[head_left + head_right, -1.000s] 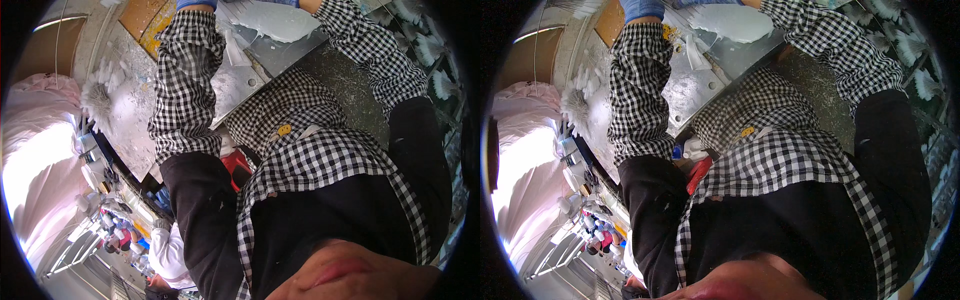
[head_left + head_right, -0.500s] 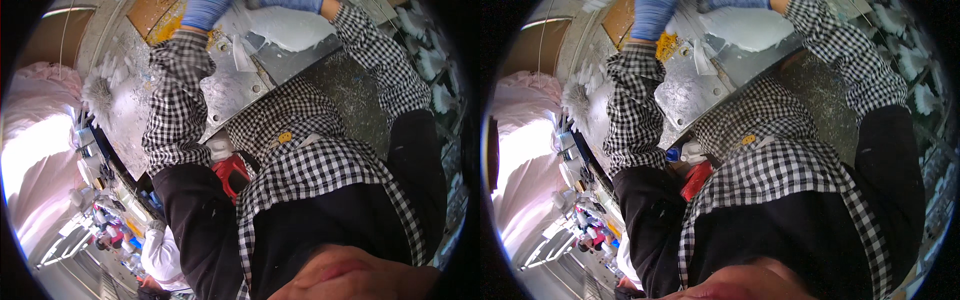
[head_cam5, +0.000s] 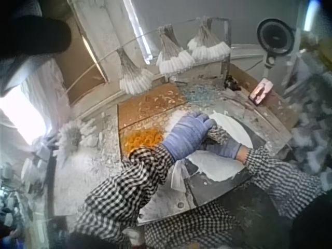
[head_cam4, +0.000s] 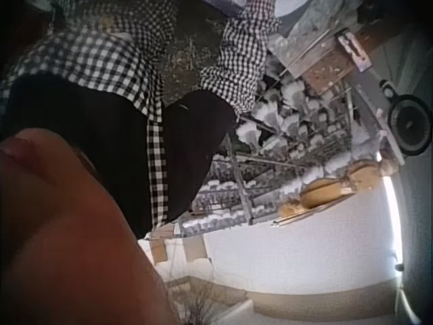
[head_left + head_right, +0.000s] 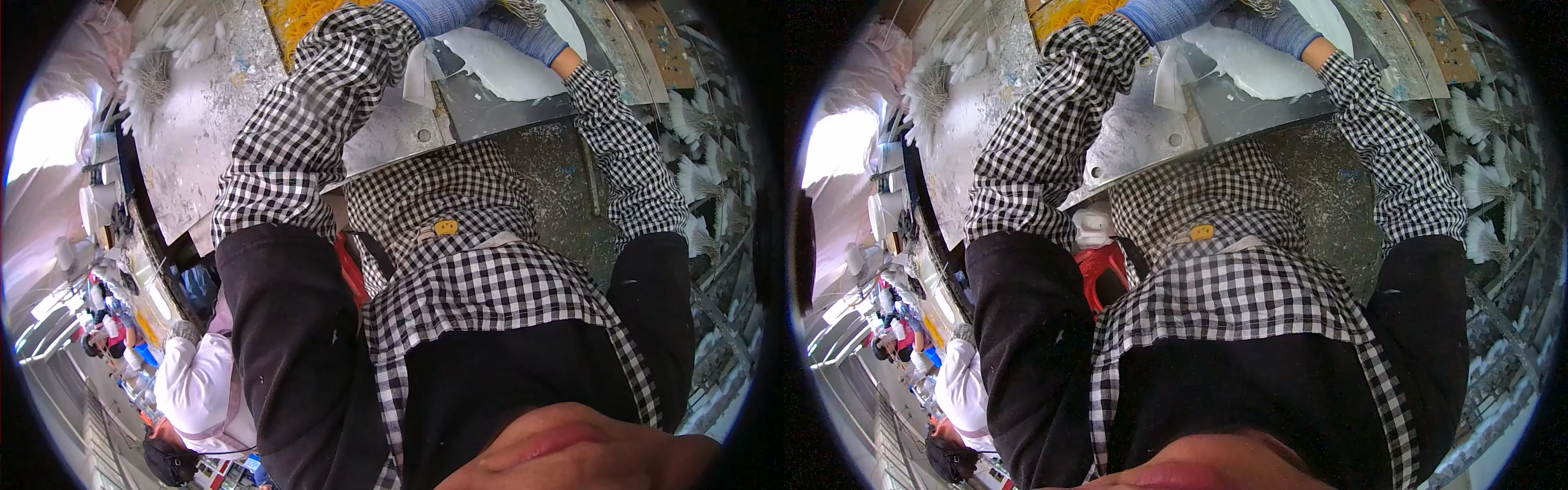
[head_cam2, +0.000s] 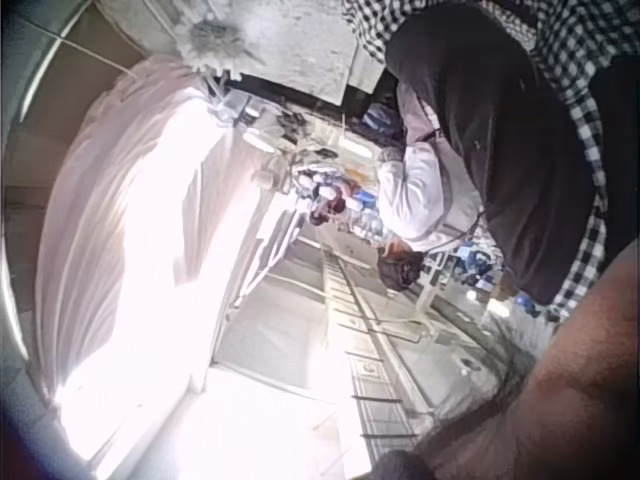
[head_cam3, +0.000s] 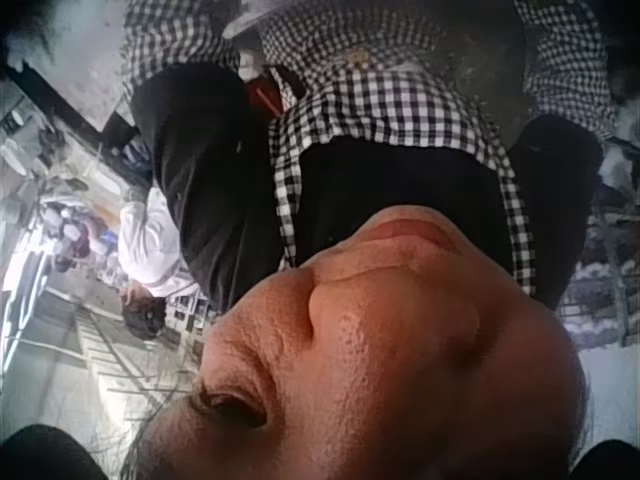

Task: The person gathers artificial pine needle pieces into bundles, secures them with rubber bands, dips their tips into white paste, and sets the finished bundles onto the table.

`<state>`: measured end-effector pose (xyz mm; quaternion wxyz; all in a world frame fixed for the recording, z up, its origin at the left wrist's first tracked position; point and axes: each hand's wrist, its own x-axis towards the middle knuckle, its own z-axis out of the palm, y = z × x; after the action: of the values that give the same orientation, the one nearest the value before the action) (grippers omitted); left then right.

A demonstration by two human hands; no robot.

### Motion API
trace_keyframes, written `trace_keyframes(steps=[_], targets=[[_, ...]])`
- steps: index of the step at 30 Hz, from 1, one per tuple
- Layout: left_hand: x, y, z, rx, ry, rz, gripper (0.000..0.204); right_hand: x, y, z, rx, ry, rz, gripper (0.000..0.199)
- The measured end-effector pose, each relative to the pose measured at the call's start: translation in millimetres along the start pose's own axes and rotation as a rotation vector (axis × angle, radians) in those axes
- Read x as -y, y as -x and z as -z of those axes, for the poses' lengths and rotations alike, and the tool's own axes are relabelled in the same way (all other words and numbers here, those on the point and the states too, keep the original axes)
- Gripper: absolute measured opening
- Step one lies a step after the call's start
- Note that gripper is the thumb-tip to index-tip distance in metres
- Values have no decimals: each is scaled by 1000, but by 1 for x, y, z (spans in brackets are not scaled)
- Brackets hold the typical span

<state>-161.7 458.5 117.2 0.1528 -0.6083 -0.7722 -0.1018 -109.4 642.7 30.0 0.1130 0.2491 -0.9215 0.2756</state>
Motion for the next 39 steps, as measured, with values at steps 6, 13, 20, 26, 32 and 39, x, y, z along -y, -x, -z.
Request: trace_keyframes(steps=[6,13,20,26,32,39], targets=[[-5,-1,5,-10,7,25,51,2,0,3,-10,-84,-10,40],[-3,-20,-6,27,-1,7,48,-25,14,-14,87,-212,-186,50],[-11,-39,-6,48,-3,19,39,-49,24,-33,-15,-142,-218,54],[-12,-42,-8,55,71,-18,30,-63,30,-40,67,-23,-252,52],[-11,-44,-7,48,61,33,28,-79,26,-40,-71,136,-149,41],[-33,-27,5,-34,-38,210,33,-9,39,2,-34,-107,-538,49]])
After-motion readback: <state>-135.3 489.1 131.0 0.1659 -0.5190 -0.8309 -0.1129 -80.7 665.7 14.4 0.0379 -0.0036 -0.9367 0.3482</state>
